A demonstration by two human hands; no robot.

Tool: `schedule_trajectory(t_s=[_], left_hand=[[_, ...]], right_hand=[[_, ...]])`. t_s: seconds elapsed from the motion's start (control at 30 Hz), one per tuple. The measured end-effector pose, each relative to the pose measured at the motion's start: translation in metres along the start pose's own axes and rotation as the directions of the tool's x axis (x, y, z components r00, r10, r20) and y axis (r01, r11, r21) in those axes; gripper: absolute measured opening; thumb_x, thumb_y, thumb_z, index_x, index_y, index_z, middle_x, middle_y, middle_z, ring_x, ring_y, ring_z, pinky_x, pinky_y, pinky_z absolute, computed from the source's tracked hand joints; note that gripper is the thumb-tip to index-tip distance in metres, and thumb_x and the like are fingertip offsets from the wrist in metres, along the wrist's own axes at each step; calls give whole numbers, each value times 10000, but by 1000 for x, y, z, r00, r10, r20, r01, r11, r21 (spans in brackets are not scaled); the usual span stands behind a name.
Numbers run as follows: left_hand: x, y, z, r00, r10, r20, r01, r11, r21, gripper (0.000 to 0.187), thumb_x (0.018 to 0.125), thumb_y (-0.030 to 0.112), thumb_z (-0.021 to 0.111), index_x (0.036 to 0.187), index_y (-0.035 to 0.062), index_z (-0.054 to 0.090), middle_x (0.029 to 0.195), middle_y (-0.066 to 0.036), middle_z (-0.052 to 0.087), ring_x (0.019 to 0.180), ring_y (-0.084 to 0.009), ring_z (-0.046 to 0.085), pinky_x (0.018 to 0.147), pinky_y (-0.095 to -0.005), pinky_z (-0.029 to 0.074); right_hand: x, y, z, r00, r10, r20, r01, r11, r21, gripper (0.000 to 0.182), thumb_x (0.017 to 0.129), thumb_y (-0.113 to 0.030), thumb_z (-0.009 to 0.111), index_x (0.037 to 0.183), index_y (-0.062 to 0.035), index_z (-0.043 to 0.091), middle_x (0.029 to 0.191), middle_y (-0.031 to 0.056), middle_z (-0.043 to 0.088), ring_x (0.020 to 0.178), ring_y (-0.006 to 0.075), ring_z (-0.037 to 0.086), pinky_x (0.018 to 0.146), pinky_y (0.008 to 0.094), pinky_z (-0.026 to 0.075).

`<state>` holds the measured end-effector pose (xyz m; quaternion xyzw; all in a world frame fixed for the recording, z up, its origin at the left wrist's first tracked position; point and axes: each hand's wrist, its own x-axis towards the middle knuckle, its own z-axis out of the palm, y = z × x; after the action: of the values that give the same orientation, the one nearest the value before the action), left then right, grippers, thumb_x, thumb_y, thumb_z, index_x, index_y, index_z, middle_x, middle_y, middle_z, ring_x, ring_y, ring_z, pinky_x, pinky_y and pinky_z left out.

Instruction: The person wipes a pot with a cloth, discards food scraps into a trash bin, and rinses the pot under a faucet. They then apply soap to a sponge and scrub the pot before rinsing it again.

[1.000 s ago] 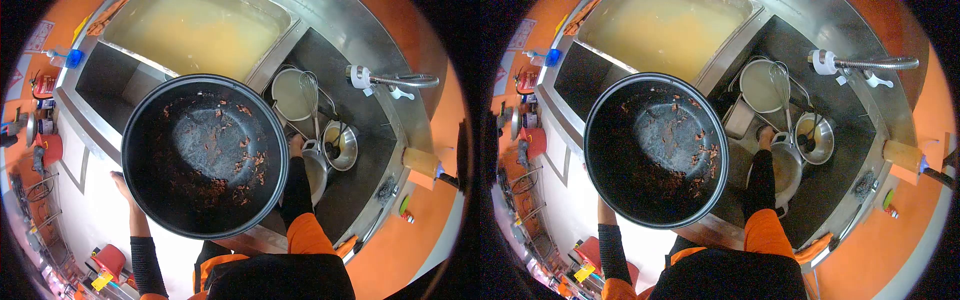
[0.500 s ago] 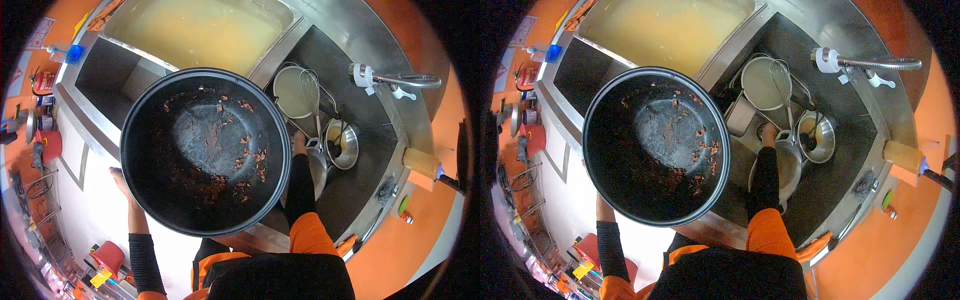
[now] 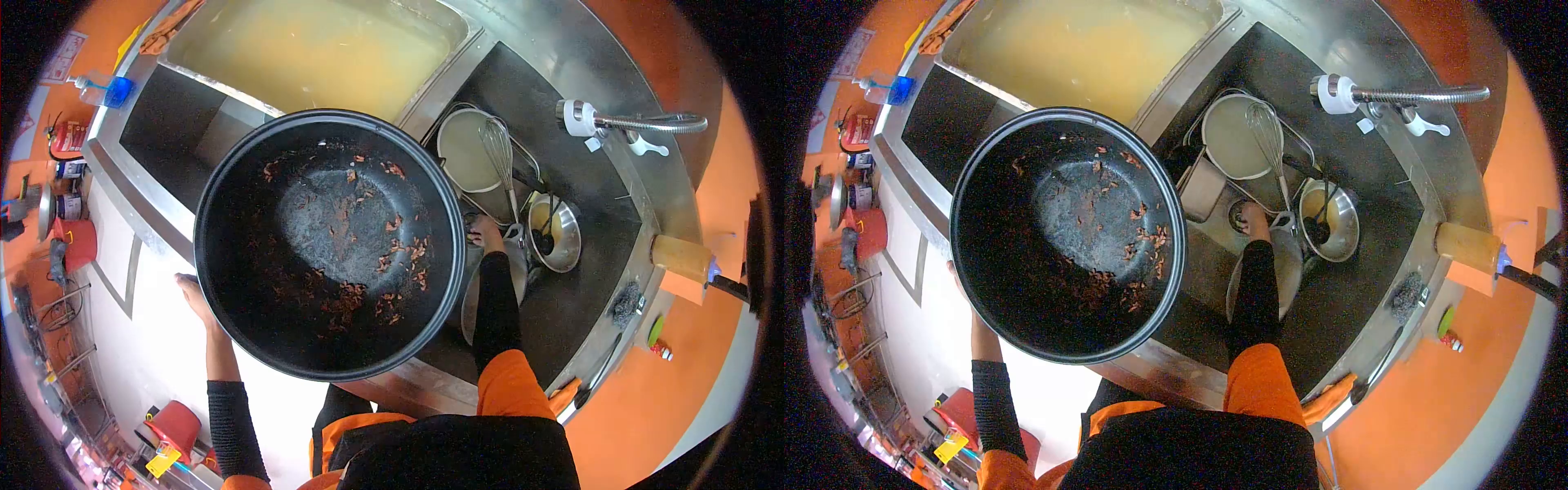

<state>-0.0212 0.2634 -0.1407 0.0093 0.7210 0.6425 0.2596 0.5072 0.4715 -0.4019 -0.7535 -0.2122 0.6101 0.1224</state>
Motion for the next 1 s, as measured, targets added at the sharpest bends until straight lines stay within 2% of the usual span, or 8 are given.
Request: schedule_trajectory(t_s=[0.4, 0.47, 0.57, 0.7, 0.77, 0.9, 0.93, 1.0], left_hand=[[1, 1, 5, 995, 80, -61, -67, 981, 183, 425, 927, 357, 202, 714, 53, 410, 607, -28, 417, 576, -128, 387, 613, -277, 369], [-15, 11, 20, 986, 102, -131, -75, 977, 198, 425, 926, 354, 203, 718, 48, 413, 603, -24, 416, 566, -115, 383, 594, -257, 364], [-23, 21, 28, 983, 108, -151, -72, 972, 224, 429, 922, 351, 204, 736, 28, 417, 607, -19, 418, 556, -103, 383, 568, -237, 356], [1, -7, 16, 968, 209, -137, -158, 937, 312, 430, 914, 342, 204, 760, 12, 433, 629, -64, 450, 591, -172, 440, 629, -296, 387], [9, -12, 13, 963, 219, -155, -150, 919, 364, 466, 908, 357, 196, 832, -24, 453, 698, -118, 503, 660, -231, 477, 701, -340, 389], [-2, -3, 11, 976, 206, -73, -170, 924, 343, 563, 898, 411, 217, 1116, -78, 392, 1080, -203, 458, 965, -297, 460, 892, -317, 315], [-5, 14, -3, 985, 54, 166, -113, 924, 365, 569, 891, 442, 246, 1156, -52, 345, 1076, -182, 451, 926, -263, 483, 834, -336, 364], [-22, 20, -34, 970, -50, 238, -24, 954, 299, 563, 882, 463, 284, 1188, -9, 305, 1073, -161, 425, 844, -194, 497, 709, -316, 412]], right_hand=[[-144, -56, 33, 941, -228, 252, 338, 697, -633, 188, 705, -240, 557, 748, -60, 596, 706, 92, 613, 664, 259, 598, 537, 333, 443], [-207, -72, 45, 735, -624, 265, 582, 379, -720, 182, 682, -211, 590, 774, -54, 600, 708, 109, 600, 734, 265, 590, 575, 324, 442], [-254, -78, 47, 791, -567, 232, 538, 462, -705, 219, 669, -194, 631, 813, -33, 593, 779, 144, 579, 808, 289, 571, 632, 338, 449], [-301, -59, 41, 706, -678, 206, 550, 341, -762, 303, 647, -209, 670, 864, -19, 574, 939, 185, 535, 861, 322, 545, 680, 370, 448], [-335, -54, 38, 496, -847, 193, 610, 181, -772, 380, 647, -205, 677, 940, -11, 532, 1047, 194, 467, 874, 357, 521, 715, 404, 437], [-391, -38, 31, 428, -876, 223, 586, 81, -807, 371, 659, -140, 651, 971, -19, 492, 993, 172, 466, 868, 360, 507, 710, 414, 432], [-405, -34, 31, 407, -886, 222, 586, 67, -808, 371, 659, -140, 651, 971, -19, 492, 993, 172, 466, 868, 360, 507, 710, 414, 432], [-434, -27, 30, 388, -893, 228, 592, 51, -804, 304, 669, -119, 626, 938, -31, 514, 987, 163, 473, 854, 347, 515, 710, 412, 430]])
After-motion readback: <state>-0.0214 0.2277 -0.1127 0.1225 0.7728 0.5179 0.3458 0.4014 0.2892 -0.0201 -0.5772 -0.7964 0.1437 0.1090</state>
